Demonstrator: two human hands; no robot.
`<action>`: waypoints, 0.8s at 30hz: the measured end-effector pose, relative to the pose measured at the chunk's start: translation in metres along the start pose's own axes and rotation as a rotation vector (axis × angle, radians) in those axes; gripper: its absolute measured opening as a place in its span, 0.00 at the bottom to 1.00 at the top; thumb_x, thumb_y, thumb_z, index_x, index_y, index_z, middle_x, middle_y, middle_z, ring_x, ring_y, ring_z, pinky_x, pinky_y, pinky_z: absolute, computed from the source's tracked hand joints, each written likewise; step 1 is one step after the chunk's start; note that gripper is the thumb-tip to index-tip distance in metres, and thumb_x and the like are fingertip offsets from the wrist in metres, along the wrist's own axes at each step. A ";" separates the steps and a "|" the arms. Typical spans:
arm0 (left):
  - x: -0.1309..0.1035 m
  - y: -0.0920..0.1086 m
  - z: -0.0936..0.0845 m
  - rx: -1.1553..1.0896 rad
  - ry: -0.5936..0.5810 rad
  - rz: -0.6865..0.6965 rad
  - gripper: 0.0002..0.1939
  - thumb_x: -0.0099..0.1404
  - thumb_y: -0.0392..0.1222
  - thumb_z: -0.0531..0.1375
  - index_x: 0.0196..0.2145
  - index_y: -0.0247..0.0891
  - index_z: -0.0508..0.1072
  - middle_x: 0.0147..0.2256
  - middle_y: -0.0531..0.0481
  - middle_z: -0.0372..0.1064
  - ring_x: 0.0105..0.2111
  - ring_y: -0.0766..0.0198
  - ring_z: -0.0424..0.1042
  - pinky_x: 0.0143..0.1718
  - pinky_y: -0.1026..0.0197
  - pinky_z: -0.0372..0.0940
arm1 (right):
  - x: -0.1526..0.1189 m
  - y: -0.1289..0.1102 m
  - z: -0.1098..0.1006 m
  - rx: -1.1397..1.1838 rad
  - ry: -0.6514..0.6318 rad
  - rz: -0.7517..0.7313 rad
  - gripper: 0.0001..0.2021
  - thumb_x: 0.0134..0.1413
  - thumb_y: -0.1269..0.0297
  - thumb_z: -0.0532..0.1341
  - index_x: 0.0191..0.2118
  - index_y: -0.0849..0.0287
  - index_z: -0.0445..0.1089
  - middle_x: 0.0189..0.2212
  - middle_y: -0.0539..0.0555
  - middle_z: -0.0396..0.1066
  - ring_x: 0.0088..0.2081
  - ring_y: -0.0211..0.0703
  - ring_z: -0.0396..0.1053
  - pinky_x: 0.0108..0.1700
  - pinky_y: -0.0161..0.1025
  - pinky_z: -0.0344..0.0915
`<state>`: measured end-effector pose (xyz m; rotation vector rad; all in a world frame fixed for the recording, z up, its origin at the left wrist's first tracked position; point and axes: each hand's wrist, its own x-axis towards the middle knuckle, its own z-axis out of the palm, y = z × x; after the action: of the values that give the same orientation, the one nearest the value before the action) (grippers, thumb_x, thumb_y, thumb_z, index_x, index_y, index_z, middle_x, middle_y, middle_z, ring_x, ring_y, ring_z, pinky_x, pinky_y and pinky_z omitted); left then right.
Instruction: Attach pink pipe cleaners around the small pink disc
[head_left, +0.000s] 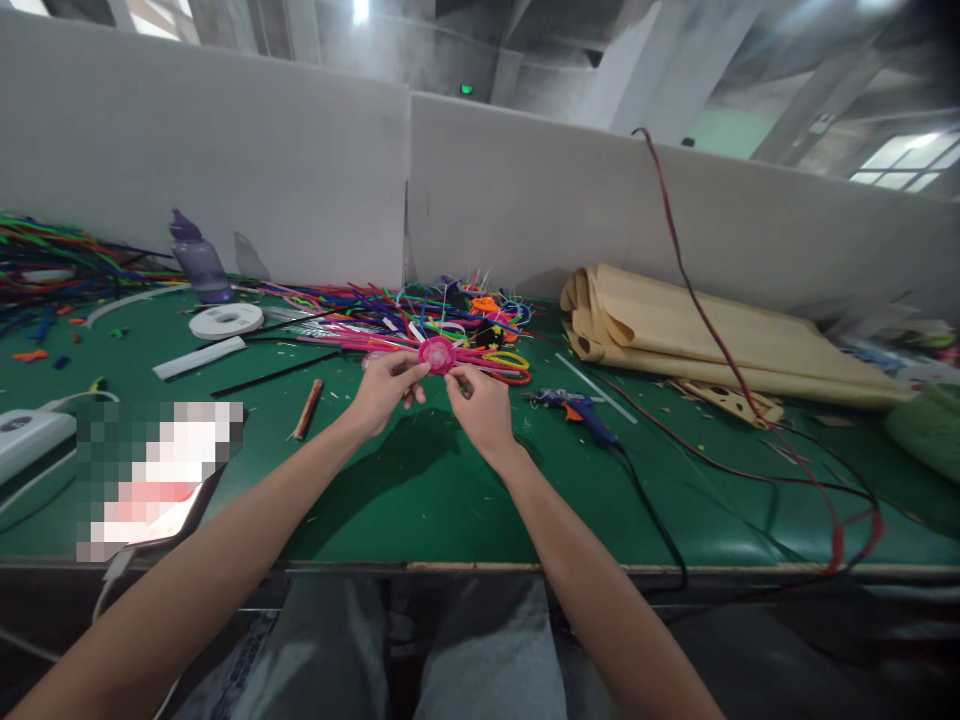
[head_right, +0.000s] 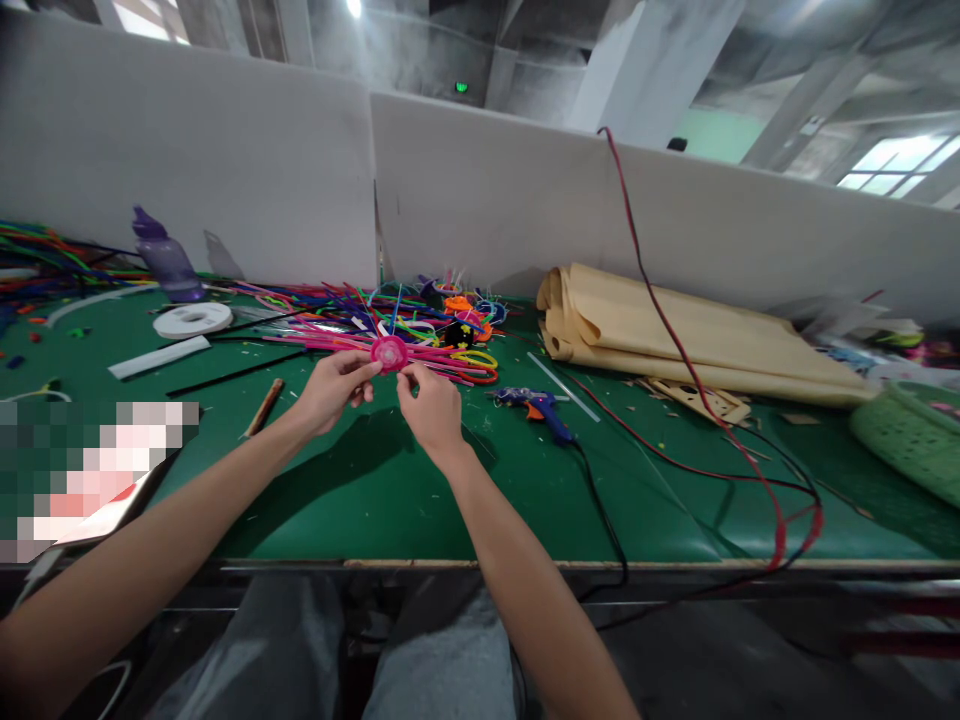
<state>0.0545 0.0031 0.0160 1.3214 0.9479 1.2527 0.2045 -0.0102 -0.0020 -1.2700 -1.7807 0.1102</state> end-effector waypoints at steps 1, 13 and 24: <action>0.000 0.000 0.000 0.001 -0.001 -0.001 0.10 0.55 0.43 0.63 0.31 0.33 0.71 0.16 0.55 0.63 0.14 0.73 0.62 0.13 0.71 0.51 | 0.000 0.000 0.000 0.001 0.001 -0.003 0.09 0.56 0.62 0.53 0.34 0.57 0.70 0.28 0.51 0.73 0.24 0.38 0.65 0.29 0.35 0.58; 0.000 -0.001 0.001 -0.008 -0.003 0.002 0.09 0.55 0.43 0.63 0.30 0.34 0.71 0.17 0.55 0.63 0.15 0.72 0.64 0.13 0.70 0.52 | 0.000 0.000 0.000 0.001 -0.010 0.008 0.10 0.56 0.62 0.53 0.34 0.56 0.70 0.27 0.51 0.73 0.24 0.38 0.65 0.30 0.35 0.58; 0.000 -0.001 0.001 -0.007 0.001 -0.008 0.10 0.54 0.44 0.63 0.30 0.33 0.71 0.18 0.55 0.64 0.15 0.72 0.64 0.13 0.70 0.52 | 0.000 0.000 0.000 -0.009 -0.025 0.003 0.09 0.57 0.62 0.52 0.34 0.56 0.69 0.25 0.51 0.71 0.23 0.38 0.64 0.28 0.34 0.56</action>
<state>0.0553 0.0035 0.0153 1.3106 0.9481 1.2496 0.2048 -0.0103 -0.0025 -1.2826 -1.8025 0.1200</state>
